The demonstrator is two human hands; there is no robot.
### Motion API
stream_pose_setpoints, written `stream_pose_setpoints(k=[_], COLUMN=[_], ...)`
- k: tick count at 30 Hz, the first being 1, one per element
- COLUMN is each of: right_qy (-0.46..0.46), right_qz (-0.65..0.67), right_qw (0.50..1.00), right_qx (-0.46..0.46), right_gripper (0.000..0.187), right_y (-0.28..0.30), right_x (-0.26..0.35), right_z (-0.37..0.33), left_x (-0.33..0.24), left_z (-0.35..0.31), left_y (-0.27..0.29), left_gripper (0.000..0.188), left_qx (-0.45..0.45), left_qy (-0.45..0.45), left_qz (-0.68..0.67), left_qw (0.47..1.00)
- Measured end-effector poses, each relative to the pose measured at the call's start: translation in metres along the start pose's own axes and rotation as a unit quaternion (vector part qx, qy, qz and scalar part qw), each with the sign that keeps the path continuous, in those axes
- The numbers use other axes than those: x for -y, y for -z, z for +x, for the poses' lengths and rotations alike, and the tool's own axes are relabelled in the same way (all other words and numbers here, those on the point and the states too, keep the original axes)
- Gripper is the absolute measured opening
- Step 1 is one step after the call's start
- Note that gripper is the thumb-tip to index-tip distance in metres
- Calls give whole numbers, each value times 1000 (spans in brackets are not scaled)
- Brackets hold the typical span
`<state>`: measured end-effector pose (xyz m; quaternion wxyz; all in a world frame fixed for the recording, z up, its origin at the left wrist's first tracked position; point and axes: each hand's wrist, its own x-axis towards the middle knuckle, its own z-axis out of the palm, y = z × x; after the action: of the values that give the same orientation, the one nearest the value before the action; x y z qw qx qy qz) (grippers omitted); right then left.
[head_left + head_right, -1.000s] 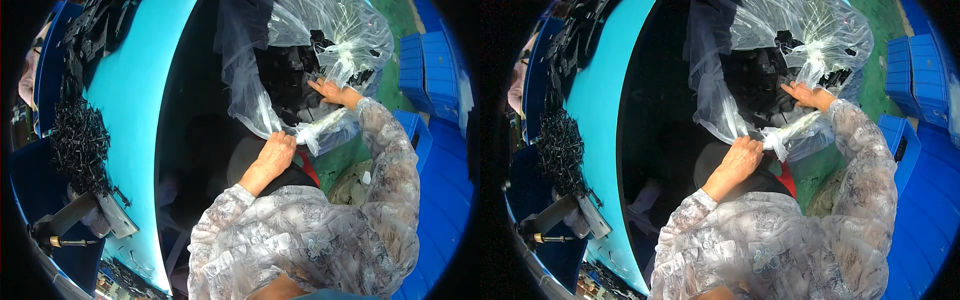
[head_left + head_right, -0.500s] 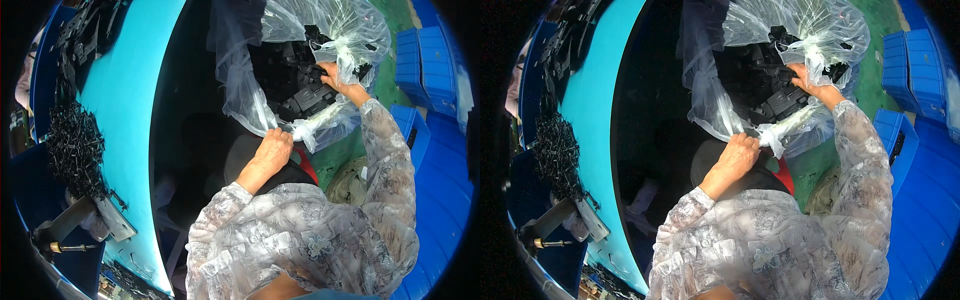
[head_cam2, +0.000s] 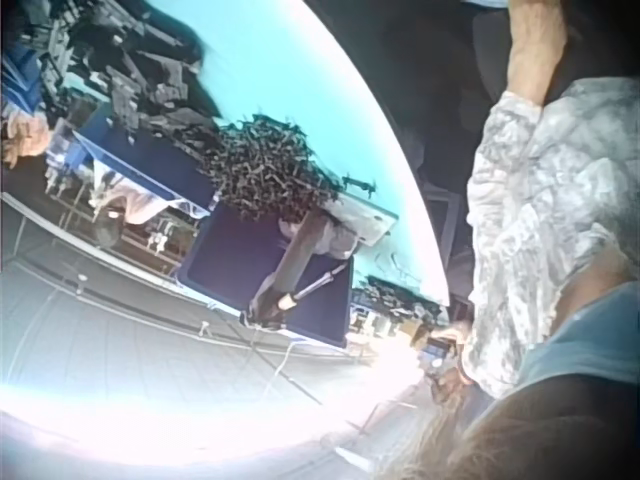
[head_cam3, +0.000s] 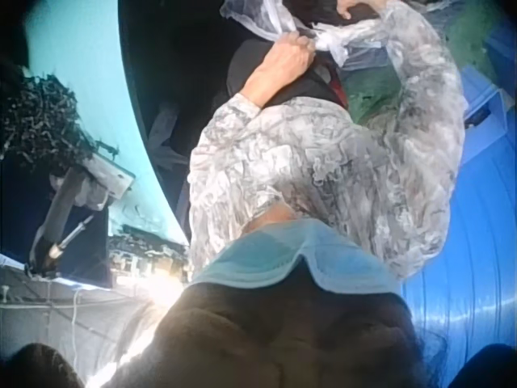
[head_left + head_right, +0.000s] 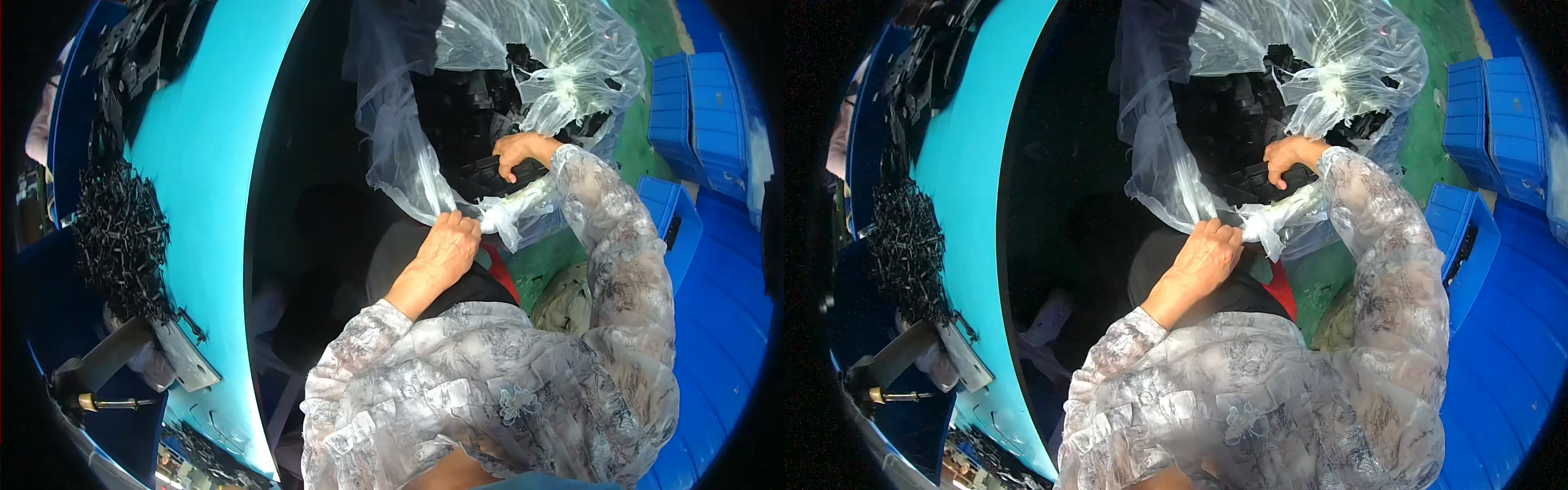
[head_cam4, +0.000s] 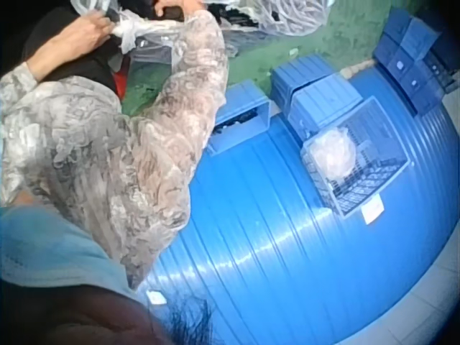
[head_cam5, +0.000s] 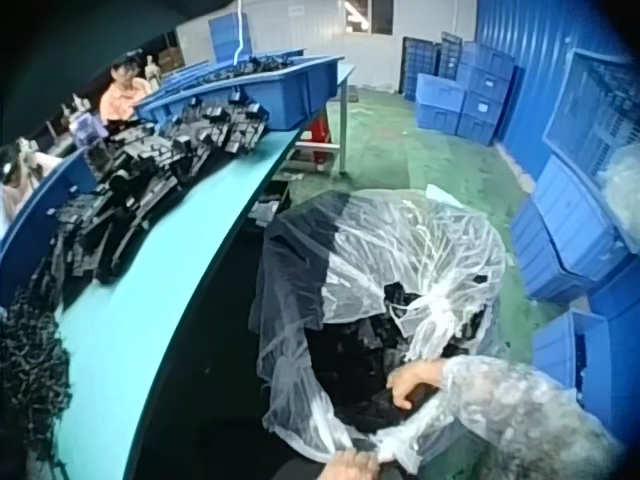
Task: The person cuts open a plastic bag using pliers, unloads black plastic components from the bag onto the workbench, and puts on a face mask and eyeglasses.
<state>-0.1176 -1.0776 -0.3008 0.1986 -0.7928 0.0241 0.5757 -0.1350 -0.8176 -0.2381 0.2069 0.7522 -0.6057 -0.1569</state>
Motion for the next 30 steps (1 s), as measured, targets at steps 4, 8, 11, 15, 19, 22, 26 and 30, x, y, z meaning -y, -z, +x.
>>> stream_pose_setpoints(k=[4,8,11,15,19,22,26,30], right_qy=[25,-53,-57,-70,12,-21,14,-6], right_qz=[-30,27,21,-179,-88,-60,-65,-45], right_qw=[999,997,998,971,991,989,997,990], right_qx=[-6,52,30,142,104,136,42,-132], right_gripper=[50,96,94,64,55,51,39,46], right_y=[-21,-34,-41,-47,-61,-54,-53,-38], right_x=[-16,-27,-28,-14,-24,-10,-6,-21], right_z=[6,-3,-7,9,9,-6,-19,-45], left_x=[2,1,0,3,1,2,1,-2], left_z=[0,2,4,1,0,-3,-1,2], left_y=[0,1,0,-1,1,-1,-3,1], left_gripper=[10,6,6,9,8,8,8,7], left_qx=[-5,-4,-2,-18,-18,-26,-27,-18], left_qy=[-1,5,-4,-8,-10,-15,-19,-26], left_qz=[-17,-16,-23,-23,-21,-27,-34,-29], left_qw=[1000,1000,1000,1000,1000,999,999,999])
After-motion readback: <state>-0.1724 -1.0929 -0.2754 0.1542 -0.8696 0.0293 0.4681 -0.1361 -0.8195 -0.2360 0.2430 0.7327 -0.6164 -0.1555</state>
